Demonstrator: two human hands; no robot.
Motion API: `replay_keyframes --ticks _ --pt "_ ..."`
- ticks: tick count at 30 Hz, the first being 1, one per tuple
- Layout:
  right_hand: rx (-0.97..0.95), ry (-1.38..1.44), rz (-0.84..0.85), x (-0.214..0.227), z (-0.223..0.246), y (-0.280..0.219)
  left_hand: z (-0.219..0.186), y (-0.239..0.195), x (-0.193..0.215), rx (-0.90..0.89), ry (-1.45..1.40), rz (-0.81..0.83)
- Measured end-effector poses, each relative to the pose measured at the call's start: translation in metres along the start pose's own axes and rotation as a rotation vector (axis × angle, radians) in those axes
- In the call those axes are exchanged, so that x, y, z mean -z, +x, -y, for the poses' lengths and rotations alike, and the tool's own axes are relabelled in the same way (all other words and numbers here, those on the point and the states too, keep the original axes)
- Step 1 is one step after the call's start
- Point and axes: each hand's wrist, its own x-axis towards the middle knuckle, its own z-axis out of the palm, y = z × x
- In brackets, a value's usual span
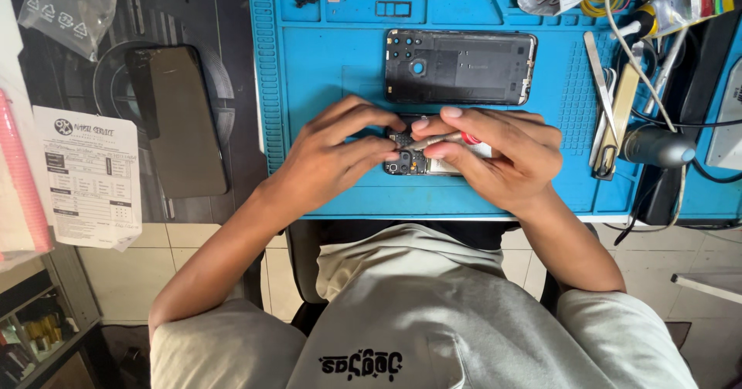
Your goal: The person removes the SIM card tray from a blue smartphone, then uses a prying tool to separate the back cover. They open the device to reveal the internal components, including the battery and motherboard, and proceed to unscrew and remove a small internal bracket.
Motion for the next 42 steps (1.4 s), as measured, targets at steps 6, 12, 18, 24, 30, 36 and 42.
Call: replay_keyframes --ticks 6,12,18,24,30,36,42 --pt "0.075 -0.04 0.066 -0.009 -0.002 0.004 0.004 -0.003 0.006 0.034 0.225 0.016" --pt "0.005 -0.09 0.08 -0.008 0.001 0.005 0.004 -0.005 0.007 0.044 0.28 -0.016" --pt "0.031 -0.06 0.097 -0.012 -0.002 0.004 0.003 -0.002 0.011 0.047 0.228 -0.096" --pt "0.067 -0.075 0.099 -0.012 -0.002 0.005 0.004 -0.002 0.009 0.061 0.201 -0.103" --pt "0.127 -0.133 0.206 -0.015 0.009 0.014 0.008 -0.003 0.006 0.053 0.218 -0.12" --pt "0.291 -0.286 0.153 -0.038 0.028 0.011 0.004 0.006 0.0 0.119 0.05 -0.118" --pt "0.169 -0.379 0.101 -0.051 0.04 -0.006 0.016 0.04 -0.014 0.016 0.061 -0.033"
